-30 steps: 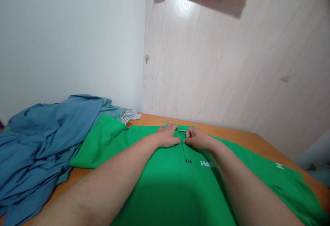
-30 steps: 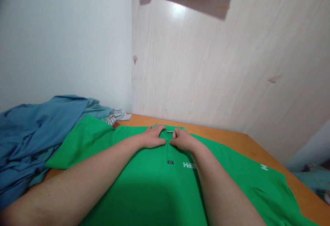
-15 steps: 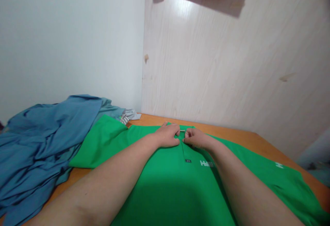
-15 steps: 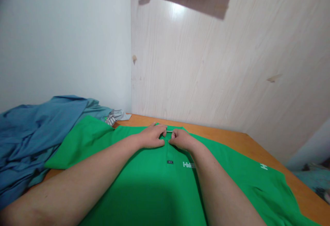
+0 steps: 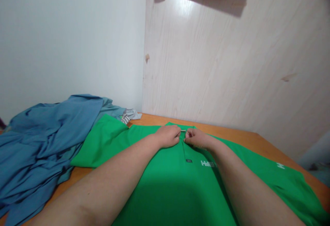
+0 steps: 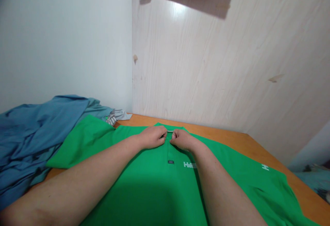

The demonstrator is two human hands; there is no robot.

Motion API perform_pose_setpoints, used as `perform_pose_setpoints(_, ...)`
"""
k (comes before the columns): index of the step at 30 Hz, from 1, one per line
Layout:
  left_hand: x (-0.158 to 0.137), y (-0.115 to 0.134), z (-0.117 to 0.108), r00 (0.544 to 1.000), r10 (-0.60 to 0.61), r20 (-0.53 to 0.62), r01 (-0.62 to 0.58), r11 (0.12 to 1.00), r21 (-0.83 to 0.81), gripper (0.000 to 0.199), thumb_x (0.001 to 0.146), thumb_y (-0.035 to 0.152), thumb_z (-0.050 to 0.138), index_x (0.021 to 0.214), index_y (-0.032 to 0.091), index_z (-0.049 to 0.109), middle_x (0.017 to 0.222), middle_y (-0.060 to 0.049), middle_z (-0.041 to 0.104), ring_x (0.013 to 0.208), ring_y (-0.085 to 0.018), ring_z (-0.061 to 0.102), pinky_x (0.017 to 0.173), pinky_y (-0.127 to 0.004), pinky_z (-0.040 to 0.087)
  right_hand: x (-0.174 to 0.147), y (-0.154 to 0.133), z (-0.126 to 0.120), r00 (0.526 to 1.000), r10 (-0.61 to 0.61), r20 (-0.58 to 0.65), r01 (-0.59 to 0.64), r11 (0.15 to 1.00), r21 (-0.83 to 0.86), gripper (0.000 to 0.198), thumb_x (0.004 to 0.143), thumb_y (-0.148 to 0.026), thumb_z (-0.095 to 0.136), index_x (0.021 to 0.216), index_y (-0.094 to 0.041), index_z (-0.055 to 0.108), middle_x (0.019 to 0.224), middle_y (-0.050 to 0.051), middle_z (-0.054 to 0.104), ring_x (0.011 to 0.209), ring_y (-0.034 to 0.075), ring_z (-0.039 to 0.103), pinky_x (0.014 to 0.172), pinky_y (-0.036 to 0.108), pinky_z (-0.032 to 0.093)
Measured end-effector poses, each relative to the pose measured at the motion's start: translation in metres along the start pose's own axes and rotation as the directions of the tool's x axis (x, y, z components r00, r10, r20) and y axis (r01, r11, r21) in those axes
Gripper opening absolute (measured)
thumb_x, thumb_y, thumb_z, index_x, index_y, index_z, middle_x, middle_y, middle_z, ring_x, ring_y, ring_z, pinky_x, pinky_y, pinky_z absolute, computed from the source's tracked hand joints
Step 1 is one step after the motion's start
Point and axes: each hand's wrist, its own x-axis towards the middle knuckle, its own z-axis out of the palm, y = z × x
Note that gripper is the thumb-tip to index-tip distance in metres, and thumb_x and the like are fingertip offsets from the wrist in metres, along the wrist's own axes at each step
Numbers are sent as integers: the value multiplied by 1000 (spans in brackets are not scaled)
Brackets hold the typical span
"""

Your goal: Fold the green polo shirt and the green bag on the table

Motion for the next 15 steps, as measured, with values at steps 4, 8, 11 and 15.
perform_pose_setpoints(4,1,0,2,999,-36,-1,36,997,-62,15,86,26,49,83,22,63,92,-6,68,85,-23,62,71,-32,47,0,-1,0,1000,7,-1,-7,1000,-4,14,71,-17,62,69,-20,49,55,-7,48,54,9,45,50,20,30)
perform_pose_setpoints(8,3,-3,5,999,-34,-16,31,991,-132,14,86,24,50,79,21,62,89,-5,67,82,-21,62,69,-30,47,1,-2,1,1000,22,-15,-22,1000,-13,14,71,-17,63,69,-20,49,55,-7,49,54,9,45,50,21,29)
perform_pose_setpoints(11,4,-7,7,999,0,-33,-6,983,-185,13,85,25,51,78,21,61,89,-3,67,86,-20,62,75,-29,48,1,-3,2,999,26,-28,-27,999,-25,14,71,-16,62,68,-20,49,54,-6,48,53,9,44,50,21,29)
perform_pose_setpoints(15,5,-11,8,1000,21,-17,-24,972,-233,13,84,26,53,78,21,64,93,-3,68,93,-20,62,84,-30,48,2,-2,3,998,35,-42,-37,998,-48,13,71,-15,62,68,-20,50,54,-6,49,53,9,45,51,22,29)
